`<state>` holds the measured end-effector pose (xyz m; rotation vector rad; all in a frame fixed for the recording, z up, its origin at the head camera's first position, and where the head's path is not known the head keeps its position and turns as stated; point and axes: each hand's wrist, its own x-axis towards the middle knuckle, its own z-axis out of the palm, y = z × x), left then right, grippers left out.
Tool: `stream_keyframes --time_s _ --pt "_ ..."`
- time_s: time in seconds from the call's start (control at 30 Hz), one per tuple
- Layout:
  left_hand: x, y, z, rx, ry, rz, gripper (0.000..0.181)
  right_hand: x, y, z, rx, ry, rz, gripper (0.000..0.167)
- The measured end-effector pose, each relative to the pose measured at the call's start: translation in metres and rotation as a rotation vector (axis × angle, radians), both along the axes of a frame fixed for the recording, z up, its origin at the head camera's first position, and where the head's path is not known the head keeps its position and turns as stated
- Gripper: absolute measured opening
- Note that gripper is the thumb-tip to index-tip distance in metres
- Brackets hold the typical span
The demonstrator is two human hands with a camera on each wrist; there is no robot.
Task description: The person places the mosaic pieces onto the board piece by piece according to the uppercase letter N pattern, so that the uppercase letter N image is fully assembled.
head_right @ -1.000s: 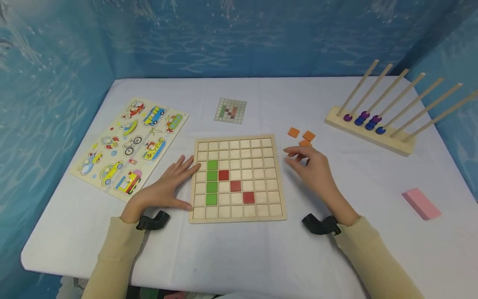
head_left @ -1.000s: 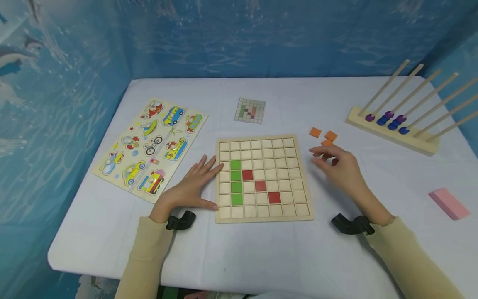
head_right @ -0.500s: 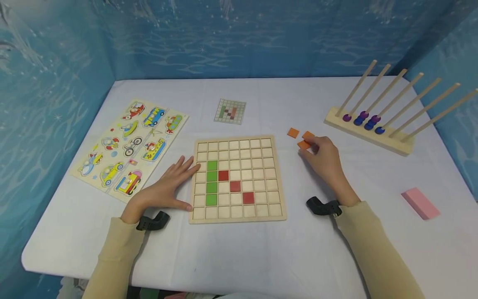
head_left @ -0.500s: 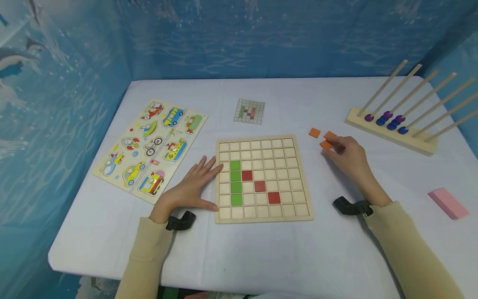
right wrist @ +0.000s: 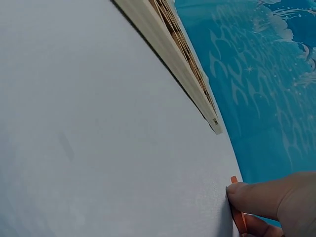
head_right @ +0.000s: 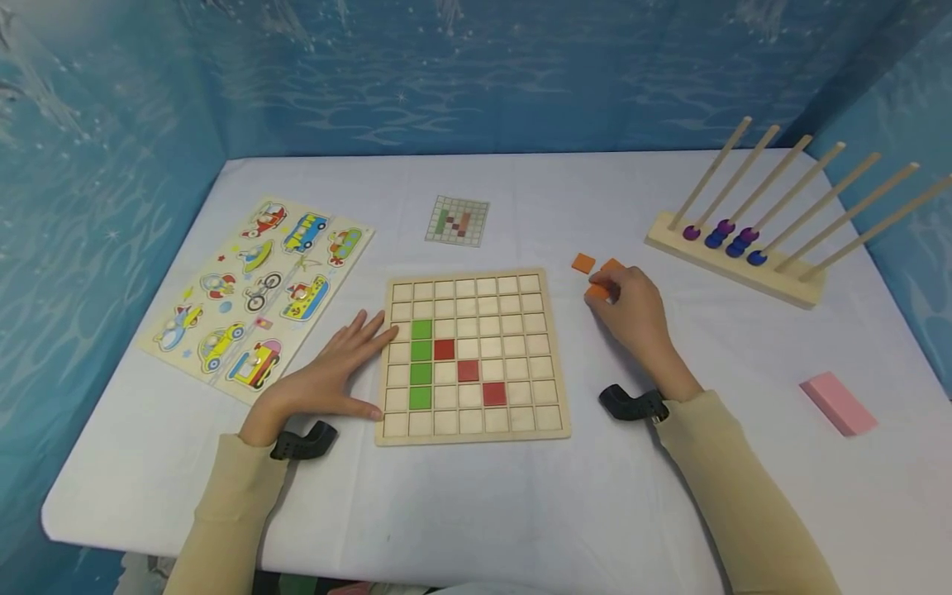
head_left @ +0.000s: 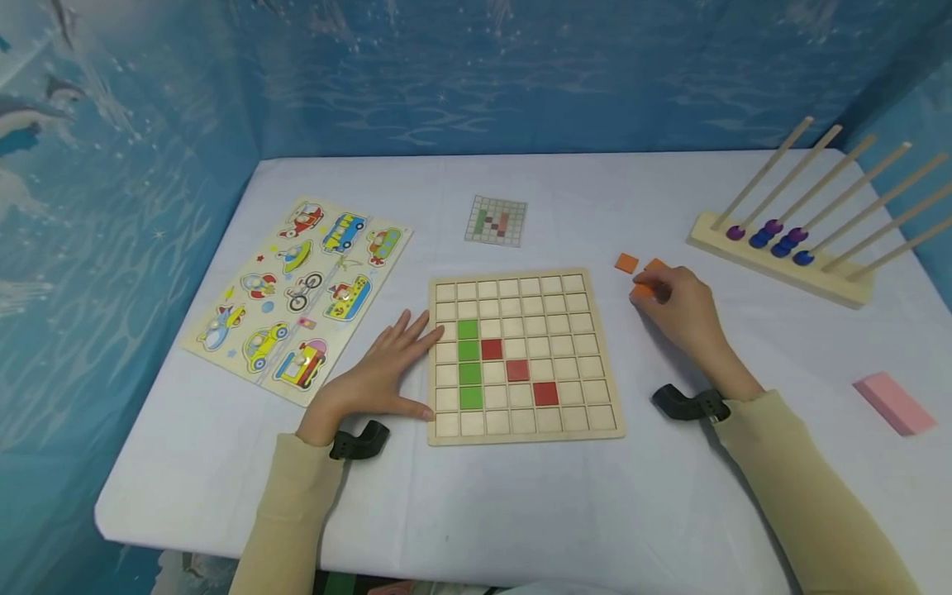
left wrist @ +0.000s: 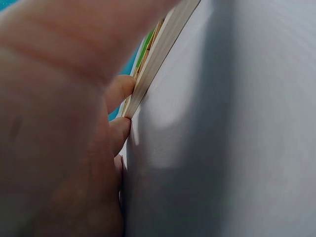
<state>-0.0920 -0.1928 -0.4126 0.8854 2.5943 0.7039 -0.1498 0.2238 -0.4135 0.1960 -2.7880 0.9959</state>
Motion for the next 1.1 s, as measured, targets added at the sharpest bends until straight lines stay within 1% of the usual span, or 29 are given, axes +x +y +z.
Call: stream_keyframes --time_s 0.1,0.17,0.27,0.43,0.57,0.67,0.8,1.1 --pt "0.000 0.000 0.000 0.002 -0.001 0.002 0.113 0.002 -0.002 0.000 -0.022 0.002 0.012 0.020" --pt "0.000 0.000 0.000 0.002 -0.002 0.004 0.113 0.002 -0.004 -0.001 -0.039 0.017 0.033 0.021" --pt "0.000 0.000 -0.001 0.002 -0.003 0.004 0.113 0.004 -0.008 -0.002 -0.056 0.048 0.080 0.020" --pt "0.001 0.000 -0.002 -0.003 -0.004 0.004 0.113 0.009 -0.021 0.003 -0.063 0.070 0.156 0.020" --pt "0.001 0.000 -0.002 -0.001 -0.006 0.006 0.113 0.018 -0.035 0.010 -0.069 0.051 0.228 0.023" --pt "0.001 0.000 -0.002 0.008 -0.005 0.005 0.113 0.026 -0.047 0.013 -0.081 0.033 0.296 0.025" --pt "0.001 0.000 -0.002 0.010 -0.004 0.004 0.113 0.036 -0.062 0.013 -0.096 0.010 0.383 0.025" --pt "0.000 -0.001 -0.001 0.005 -0.002 -0.001 0.113 0.053 -0.086 0.011 -0.128 -0.037 0.539 0.024"
